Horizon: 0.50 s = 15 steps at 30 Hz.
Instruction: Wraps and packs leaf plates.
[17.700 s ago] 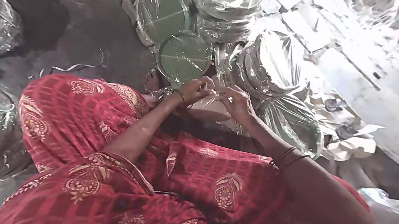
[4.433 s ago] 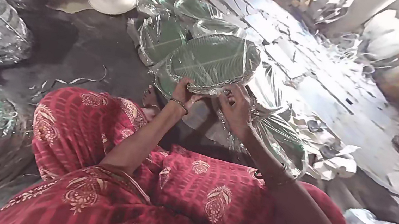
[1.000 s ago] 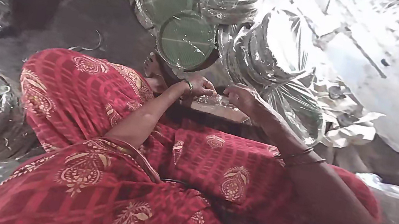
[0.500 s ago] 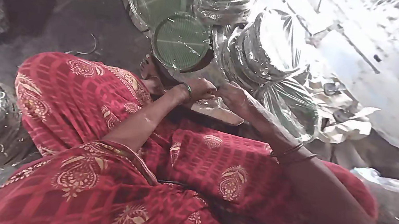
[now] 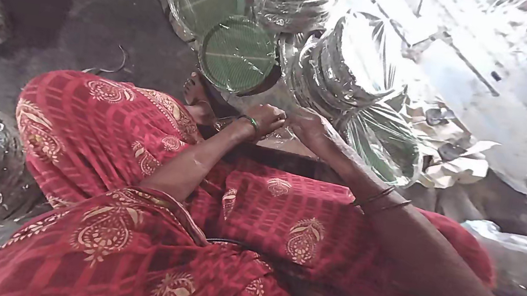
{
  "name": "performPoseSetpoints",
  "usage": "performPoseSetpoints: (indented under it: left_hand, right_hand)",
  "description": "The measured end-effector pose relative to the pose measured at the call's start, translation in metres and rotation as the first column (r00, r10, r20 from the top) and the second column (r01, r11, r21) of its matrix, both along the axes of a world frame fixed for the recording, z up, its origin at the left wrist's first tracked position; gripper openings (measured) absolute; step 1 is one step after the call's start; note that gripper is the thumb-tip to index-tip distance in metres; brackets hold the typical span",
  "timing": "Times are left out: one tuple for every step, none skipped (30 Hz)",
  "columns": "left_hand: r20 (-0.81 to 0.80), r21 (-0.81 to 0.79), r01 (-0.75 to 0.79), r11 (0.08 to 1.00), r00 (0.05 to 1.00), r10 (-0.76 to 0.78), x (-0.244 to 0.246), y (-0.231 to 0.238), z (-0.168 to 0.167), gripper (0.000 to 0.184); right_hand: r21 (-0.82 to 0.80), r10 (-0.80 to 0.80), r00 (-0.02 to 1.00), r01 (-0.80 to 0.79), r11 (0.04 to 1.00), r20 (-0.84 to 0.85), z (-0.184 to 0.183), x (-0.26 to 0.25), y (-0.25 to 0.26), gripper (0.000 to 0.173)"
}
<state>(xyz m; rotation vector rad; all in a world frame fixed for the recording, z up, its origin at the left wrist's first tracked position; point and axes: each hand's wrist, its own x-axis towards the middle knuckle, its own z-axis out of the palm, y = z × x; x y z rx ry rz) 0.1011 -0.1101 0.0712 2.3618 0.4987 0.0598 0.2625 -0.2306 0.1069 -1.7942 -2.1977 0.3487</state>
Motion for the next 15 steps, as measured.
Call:
performPoseSetpoints:
  left_hand:
    - [0.013, -0.004, 0.003, 1.000, 1.000, -0.003, -0.001, 0.001, 0.000, 0.032]
    - [0.026, -0.008, 0.007, 1.000, 1.000, -0.006, -0.001, 0.002, -0.001, 0.032]
    - [0.038, -0.010, 0.007, 1.000, 0.999, -0.006, -0.001, 0.003, -0.003, 0.032]
    - [0.047, -0.006, 0.001, 1.000, 0.999, -0.001, -0.001, 0.005, -0.004, 0.033]
    - [0.053, -0.004, -0.006, 1.000, 0.999, 0.006, -0.001, 0.006, -0.005, 0.033]
    - [0.056, -0.001, -0.012, 1.000, 0.998, 0.012, -0.002, 0.006, -0.005, 0.034]
    - [0.055, 0.002, -0.014, 1.000, 0.998, 0.014, -0.002, 0.005, -0.003, 0.034]
    - [0.046, 0.012, -0.014, 1.000, 0.999, 0.013, -0.001, 0.004, -0.001, 0.035]
    - [0.035, 0.028, -0.015, 0.999, 0.999, 0.014, -0.001, 0.001, 0.000, 0.035]
    - [0.037, 0.044, -0.018, 0.999, 0.999, 0.017, 0.000, -0.003, 0.001, 0.035]
    - [0.053, 0.055, -0.021, 0.998, 0.998, 0.019, 0.000, -0.007, 0.000, 0.035]
    - [0.063, 0.065, -0.018, 0.998, 0.998, 0.014, 0.001, -0.011, -0.001, 0.035]
    - [0.062, 0.073, -0.012, 0.997, 0.998, 0.008, 0.001, -0.015, 0.000, 0.035]
    - [0.044, 0.083, -0.016, 0.996, 0.999, 0.012, 0.002, -0.018, 0.001, 0.036]
    - [0.024, 0.096, -0.028, 0.995, 0.999, 0.025, 0.003, -0.021, 0.003, 0.036]
  right_hand:
    - [0.023, 0.009, 1.000, -0.010, 1.000, 0.015, -0.006, 0.003, -0.006, 0.018]
    - [0.040, 0.017, 0.999, -0.019, 0.999, 0.033, -0.011, 0.005, -0.010, 0.019]
    - [0.042, 0.019, 0.998, -0.022, 0.999, 0.059, -0.013, 0.007, -0.014, 0.021]
    - [0.041, 0.016, 0.997, -0.020, 0.999, 0.078, -0.014, 0.006, -0.016, 0.022]
    - [0.039, 0.007, 0.996, -0.010, 0.999, 0.086, -0.015, 0.006, -0.018, 0.023]
    - [0.024, -0.011, 0.995, 0.009, 1.000, 0.096, -0.011, 0.003, -0.020, 0.024]
    - [0.007, -0.035, 0.994, 0.034, 0.999, 0.105, -0.005, -0.002, -0.019, 0.023]
    - [-0.025, -0.068, 0.991, 0.072, 0.997, 0.119, 0.002, -0.006, -0.017, 0.020]
    - [-0.071, -0.112, 0.985, 0.122, 0.990, 0.132, 0.008, -0.010, -0.012, 0.019]
    - [-0.120, -0.162, 0.977, 0.179, 0.976, 0.136, 0.010, -0.011, -0.003, 0.018]
    - [-0.177, -0.211, 0.970, 0.230, 0.957, 0.120, 0.011, -0.011, 0.003, 0.018]
    - [-0.235, -0.272, 0.961, 0.276, 0.932, 0.051, 0.009, -0.009, 0.005, 0.019]
    - [-0.272, -0.335, 0.941, 0.310, 0.911, -0.051, 0.007, -0.007, 0.003, 0.022]
    - [-0.298, -0.380, 0.915, 0.328, 0.897, -0.137, 0.007, -0.006, -0.004, 0.028]
    - [-0.298, -0.394, 0.904, 0.335, 0.894, -0.164, 0.006, -0.004, -0.014, 0.043]
